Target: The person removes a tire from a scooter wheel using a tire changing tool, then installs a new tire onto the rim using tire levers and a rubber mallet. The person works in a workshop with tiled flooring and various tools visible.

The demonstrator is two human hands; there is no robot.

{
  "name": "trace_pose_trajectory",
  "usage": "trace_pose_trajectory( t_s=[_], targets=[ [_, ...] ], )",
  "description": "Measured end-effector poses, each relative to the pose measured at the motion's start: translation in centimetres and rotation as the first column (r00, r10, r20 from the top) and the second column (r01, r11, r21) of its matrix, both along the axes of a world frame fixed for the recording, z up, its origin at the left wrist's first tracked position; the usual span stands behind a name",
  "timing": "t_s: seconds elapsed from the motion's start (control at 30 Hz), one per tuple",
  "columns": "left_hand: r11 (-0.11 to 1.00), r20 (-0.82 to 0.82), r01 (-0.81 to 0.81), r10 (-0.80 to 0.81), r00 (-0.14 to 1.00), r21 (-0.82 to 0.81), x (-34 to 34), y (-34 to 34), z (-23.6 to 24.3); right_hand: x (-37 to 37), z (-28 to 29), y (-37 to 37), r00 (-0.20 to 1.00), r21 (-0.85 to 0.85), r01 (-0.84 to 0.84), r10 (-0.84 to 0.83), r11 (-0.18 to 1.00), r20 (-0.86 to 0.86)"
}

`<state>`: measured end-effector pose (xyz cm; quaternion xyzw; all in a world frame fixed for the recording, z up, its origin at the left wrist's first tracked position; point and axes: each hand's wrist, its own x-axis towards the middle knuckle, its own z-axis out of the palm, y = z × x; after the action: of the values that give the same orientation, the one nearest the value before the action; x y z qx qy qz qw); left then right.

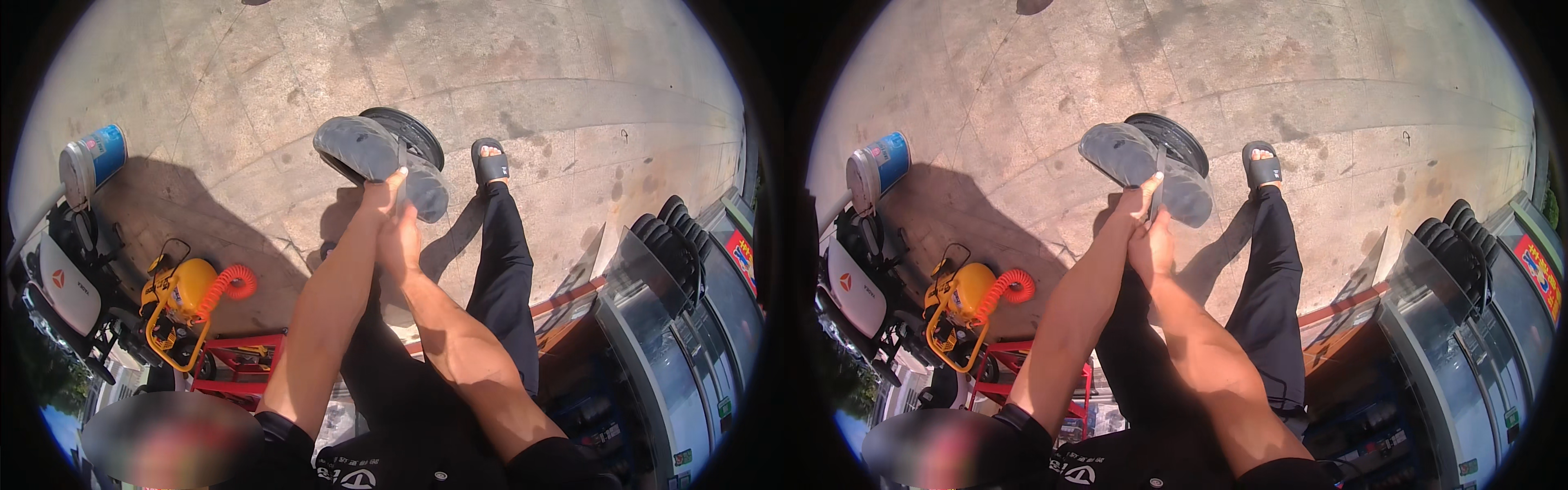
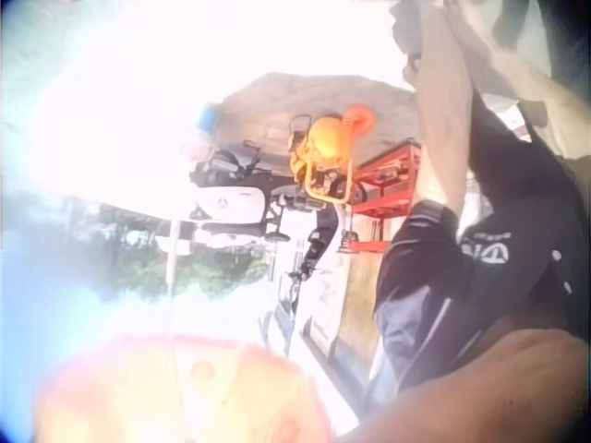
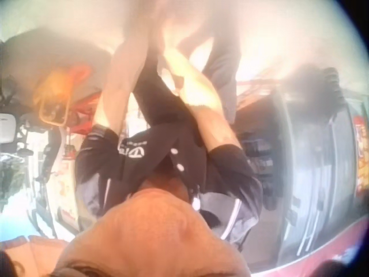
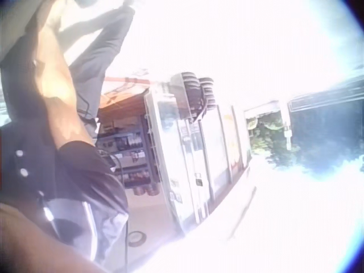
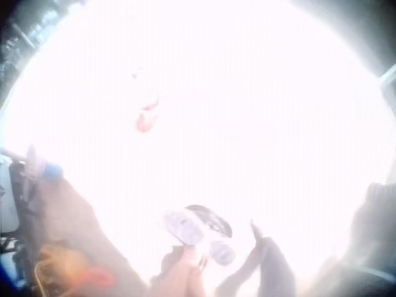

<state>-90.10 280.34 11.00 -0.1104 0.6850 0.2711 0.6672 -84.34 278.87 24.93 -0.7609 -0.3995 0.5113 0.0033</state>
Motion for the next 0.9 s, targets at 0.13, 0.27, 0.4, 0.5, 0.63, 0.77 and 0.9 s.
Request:
trace_pose_trajectory(
  t_s=[0.13,0.27,0.4,0.5,0.63,0.77,0.9],
  targets=[
    [0.996,-0.030,0.028,-0.026,0.999,0.081,-0.7,-2.1,-0.8,-1.3,-0.7,-2.3,1.000,0.017,0.018,-0.018,1.000,0.020],
    [0.997,-0.041,0.072,-0.072,0.997,0.015,-0.2,-3.1,0.4,-0.6,-3.2,-5.9,1.000,0.265,0.025,-0.025,0.964,-0.003],
    [0.979,-0.037,0.147,-0.153,0.988,-0.139,-2.1,-3.4,1.5,-0.7,-1.0,-7.1,0.997,0.123,0.046,-0.039,0.991,-0.060],
    [0.930,0.090,0.238,-0.221,0.971,-0.280,-1.4,-0.7,7.7,-0.1,-0.5,-6.9,0.996,0.133,0.082,-0.077,0.988,-0.042],
    [0.947,0.012,0.140,-0.142,0.990,-0.288,0.5,1.4,11.7,1.4,0.7,-6.1,0.991,0.094,0.118,-0.112,0.988,-0.074],
    [0.953,0.185,0.050,0.007,0.983,-0.299,-0.5,-0.2,5.5,1.1,0.5,-4.7,0.968,0.108,0.211,-0.192,0.972,-0.161],
    [0.875,0.156,0.172,-0.112,0.981,-0.453,0.2,2.8,5.1,-0.8,0.8,-2.9,0.902,0.142,0.427,-0.410,0.893,-0.134]
  ],
)
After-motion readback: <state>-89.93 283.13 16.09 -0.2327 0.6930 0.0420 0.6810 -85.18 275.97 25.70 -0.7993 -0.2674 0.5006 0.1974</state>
